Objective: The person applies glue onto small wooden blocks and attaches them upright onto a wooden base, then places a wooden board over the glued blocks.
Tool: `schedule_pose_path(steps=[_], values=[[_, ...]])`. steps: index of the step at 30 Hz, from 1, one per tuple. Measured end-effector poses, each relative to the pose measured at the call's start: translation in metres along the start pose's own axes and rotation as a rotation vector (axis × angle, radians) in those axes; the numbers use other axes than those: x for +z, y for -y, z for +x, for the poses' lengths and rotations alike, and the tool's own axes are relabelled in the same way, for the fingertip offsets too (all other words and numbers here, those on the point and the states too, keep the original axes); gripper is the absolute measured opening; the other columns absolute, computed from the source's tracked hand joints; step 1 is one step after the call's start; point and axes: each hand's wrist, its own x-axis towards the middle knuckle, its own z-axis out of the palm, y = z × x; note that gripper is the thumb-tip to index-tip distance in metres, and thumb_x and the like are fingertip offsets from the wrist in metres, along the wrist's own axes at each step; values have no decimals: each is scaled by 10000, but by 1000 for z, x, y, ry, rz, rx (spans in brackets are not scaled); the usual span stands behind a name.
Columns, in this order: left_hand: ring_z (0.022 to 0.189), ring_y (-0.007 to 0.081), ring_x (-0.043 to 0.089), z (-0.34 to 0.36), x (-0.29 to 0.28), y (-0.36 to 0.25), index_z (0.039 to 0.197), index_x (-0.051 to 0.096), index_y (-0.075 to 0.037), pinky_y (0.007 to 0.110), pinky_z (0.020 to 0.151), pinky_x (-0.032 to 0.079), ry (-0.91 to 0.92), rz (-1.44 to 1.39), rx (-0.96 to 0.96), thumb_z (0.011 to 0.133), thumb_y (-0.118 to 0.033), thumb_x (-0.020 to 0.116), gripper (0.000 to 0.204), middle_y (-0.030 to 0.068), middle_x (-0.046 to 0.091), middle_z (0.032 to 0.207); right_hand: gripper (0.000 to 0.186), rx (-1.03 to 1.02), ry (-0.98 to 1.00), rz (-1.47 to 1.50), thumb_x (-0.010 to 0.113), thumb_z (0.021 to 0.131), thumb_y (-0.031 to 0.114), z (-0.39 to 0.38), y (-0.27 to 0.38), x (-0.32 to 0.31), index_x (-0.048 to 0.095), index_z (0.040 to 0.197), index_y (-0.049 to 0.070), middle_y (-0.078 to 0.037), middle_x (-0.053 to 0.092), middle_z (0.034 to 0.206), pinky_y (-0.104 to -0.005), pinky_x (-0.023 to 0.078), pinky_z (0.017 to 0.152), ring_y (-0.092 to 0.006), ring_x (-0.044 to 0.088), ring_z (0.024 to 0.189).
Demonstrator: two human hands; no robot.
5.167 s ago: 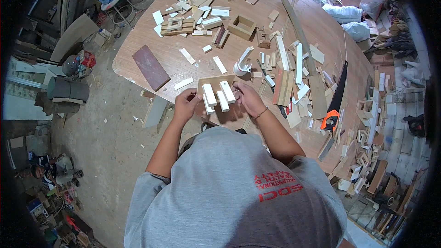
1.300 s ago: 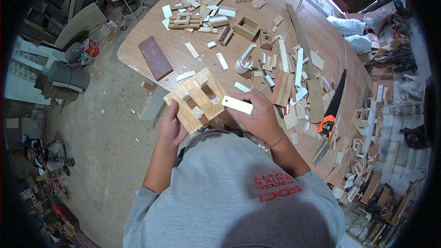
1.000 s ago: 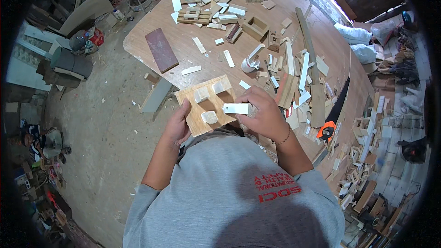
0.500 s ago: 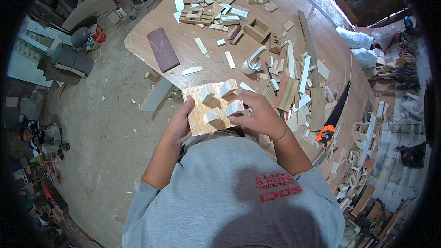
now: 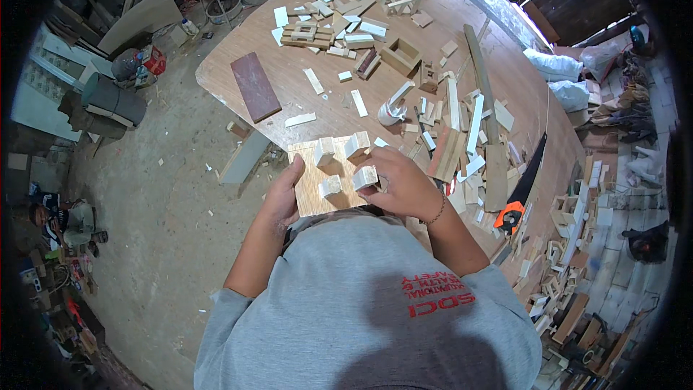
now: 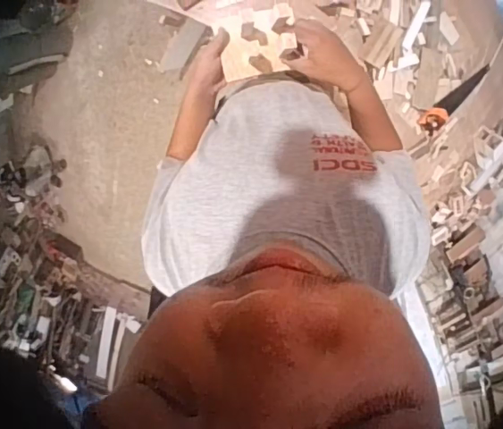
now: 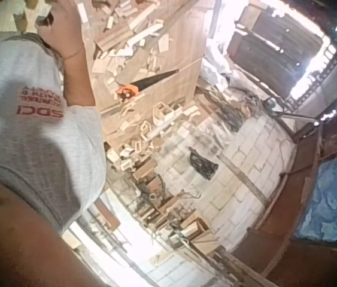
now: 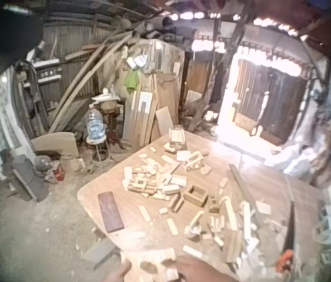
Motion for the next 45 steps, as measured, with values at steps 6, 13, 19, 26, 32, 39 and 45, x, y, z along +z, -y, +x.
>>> schedule_pose_path(steps=[6, 13, 19, 26, 32, 39, 45], values=[[1138, 306, 583, 13, 3, 0, 1378, 363, -4, 432, 919, 526, -4, 5, -52, 1018, -400, 340, 536, 184, 514, 1313, 268, -8, -7, -17, 720, 717, 132, -1, -8, -9, 628, 950, 38, -121, 558, 884, -405, 443, 767, -312, 544, 858], [1098, 306, 606, 29, 12, 3, 1376, 354, 6, 437, 834, 571, 41, -7, -55, 1015, -420, 333, 560, 193, 525, 1290, 259, 44, -8, -39, 727, 715, 116, -6, -17, -19, 630, 942, 40, -120, 559, 883, -399, 445, 763, -307, 544, 857], [1117, 303, 596, 34, 20, 3, 1371, 356, 19, 426, 872, 553, 57, 13, -63, 1010, -435, 339, 581, 195, 523, 1293, 277, 49, -19, -14, 741, 694, 90, -9, -24, -23, 636, 947, 49, -114, 556, 872, -390, 449, 753, -299, 543, 842], [1152, 302, 574, 34, 20, 2, 1364, 361, 34, 427, 943, 509, 11, 29, -64, 1016, -411, 339, 565, 196, 516, 1304, 316, 46, -16, -24, 736, 710, 133, -8, -27, -23, 627, 992, 39, -129, 567, 900, -397, 462, 774, -310, 554, 866], [1154, 302, 571, 33, 20, 2, 1359, 362, 42, 426, 951, 503, -26, 124, -86, 1022, -389, 333, 549, 201, 518, 1297, 293, 71, -25, -2, 753, 732, 174, -8, -32, -16, 631, 975, 65, -112, 595, 928, -396, 454, 801, -307, 563, 889], [1153, 307, 571, 34, 22, 3, 1358, 362, 43, 438, 946, 506, -50, 133, -97, 1021, -389, 336, 549, 201, 512, 1303, 322, 109, 42, -16, 741, 737, 228, -9, -33, -21, 620, 988, 67, -118, 588, 888, -397, 469, 788, -307, 566, 884], [1148, 308, 575, 35, 23, 4, 1354, 367, 45, 434, 939, 511, -37, 119, -82, 1019, -392, 342, 551, 203, 515, 1298, 311, 68, -22, 29, 742, 736, 223, -12, -39, -19, 621, 979, 70, -120, 601, 909, -405, 474, 773, -309, 582, 880]])
